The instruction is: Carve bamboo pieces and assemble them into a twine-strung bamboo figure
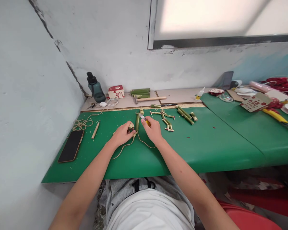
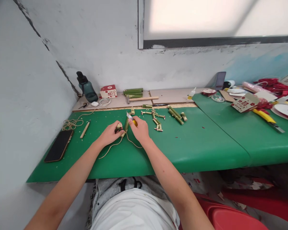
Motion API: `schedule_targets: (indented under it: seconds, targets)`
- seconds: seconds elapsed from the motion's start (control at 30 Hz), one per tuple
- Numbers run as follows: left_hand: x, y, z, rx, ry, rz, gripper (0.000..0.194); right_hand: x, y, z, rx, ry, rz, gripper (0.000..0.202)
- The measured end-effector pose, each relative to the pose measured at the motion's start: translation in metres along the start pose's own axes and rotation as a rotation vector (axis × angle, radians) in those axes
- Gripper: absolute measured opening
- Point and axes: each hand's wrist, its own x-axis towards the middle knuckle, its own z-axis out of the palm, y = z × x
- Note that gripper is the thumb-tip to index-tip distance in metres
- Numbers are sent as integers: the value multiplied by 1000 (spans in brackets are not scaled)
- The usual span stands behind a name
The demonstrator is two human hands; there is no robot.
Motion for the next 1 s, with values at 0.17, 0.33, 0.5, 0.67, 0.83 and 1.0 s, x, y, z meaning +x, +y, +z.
schedule_targets:
  seconds: [0.17,0.33,0.5,0.67,0.83,1.0]
  targets:
    - [-3,9,-4,-21,-44,11,29,4,5,-8,-286,-107,92,37]
    - [-4,14,-5,-27,-75,33,31,8,11,-11,-481,-225,-4,25]
    - [-3,12,-3,-42,-59,56,15,8,12,-9,-494,-244,-40,30]
    - [-2,13,-3,-43,-60,55,12,8,13,-6,-490,-256,-68,30]
    - [-2,15,-4,-59,-69,62,15,8,15,-5,-496,-260,-85,31]
    - [-2,17,-5,-56,-71,52,15,10,15,-4,-523,-273,-87,32]
